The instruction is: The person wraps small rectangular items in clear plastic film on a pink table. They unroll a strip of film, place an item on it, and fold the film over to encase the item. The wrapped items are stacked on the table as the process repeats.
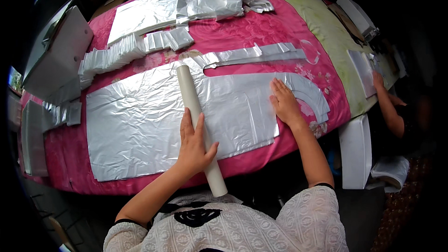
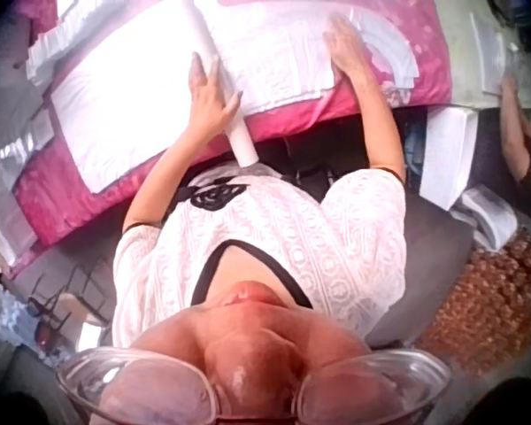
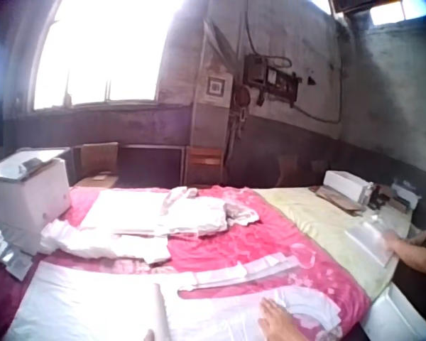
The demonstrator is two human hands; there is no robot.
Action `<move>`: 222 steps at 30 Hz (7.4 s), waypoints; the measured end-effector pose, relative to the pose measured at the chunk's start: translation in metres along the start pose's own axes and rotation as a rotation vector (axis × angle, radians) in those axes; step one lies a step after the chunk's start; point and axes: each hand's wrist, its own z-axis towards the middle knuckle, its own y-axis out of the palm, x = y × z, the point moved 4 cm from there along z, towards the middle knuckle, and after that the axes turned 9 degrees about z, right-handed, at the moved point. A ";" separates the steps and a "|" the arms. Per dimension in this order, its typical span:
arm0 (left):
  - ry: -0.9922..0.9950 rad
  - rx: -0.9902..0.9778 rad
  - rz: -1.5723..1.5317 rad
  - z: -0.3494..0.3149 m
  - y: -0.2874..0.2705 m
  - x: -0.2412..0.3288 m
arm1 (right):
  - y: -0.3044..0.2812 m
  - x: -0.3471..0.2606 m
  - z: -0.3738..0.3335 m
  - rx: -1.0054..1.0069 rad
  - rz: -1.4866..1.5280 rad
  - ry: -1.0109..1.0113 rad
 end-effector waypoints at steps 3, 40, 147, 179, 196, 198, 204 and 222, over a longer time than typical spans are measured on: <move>0.011 0.006 -0.005 0.002 0.004 0.002 | -0.039 0.079 -0.021 0.163 -0.131 0.241; -0.755 -0.220 -0.605 -0.074 -0.149 -0.225 | 0.031 -0.211 -0.114 -0.602 0.469 0.431; -0.594 0.391 -0.407 -0.258 -0.169 -0.155 | 0.171 -0.416 0.064 -0.442 0.403 -1.145; -0.538 -0.300 -1.395 -0.130 -0.111 -0.066 | 0.091 -0.381 0.072 -0.468 2.004 0.289; -0.676 -0.361 -1.401 -0.119 -0.093 -0.073 | 0.113 -0.361 0.041 -0.402 2.012 0.485; -0.626 -0.375 -1.343 -0.116 -0.093 -0.075 | 0.118 -0.357 0.040 -0.377 1.996 0.491; -0.642 -0.109 -1.068 -0.116 -0.079 -0.099 | 0.137 -0.351 0.018 -0.350 1.804 0.565; -0.837 -0.561 -1.078 -0.197 -0.067 -0.103 | 0.108 -0.201 0.104 -0.359 1.117 0.396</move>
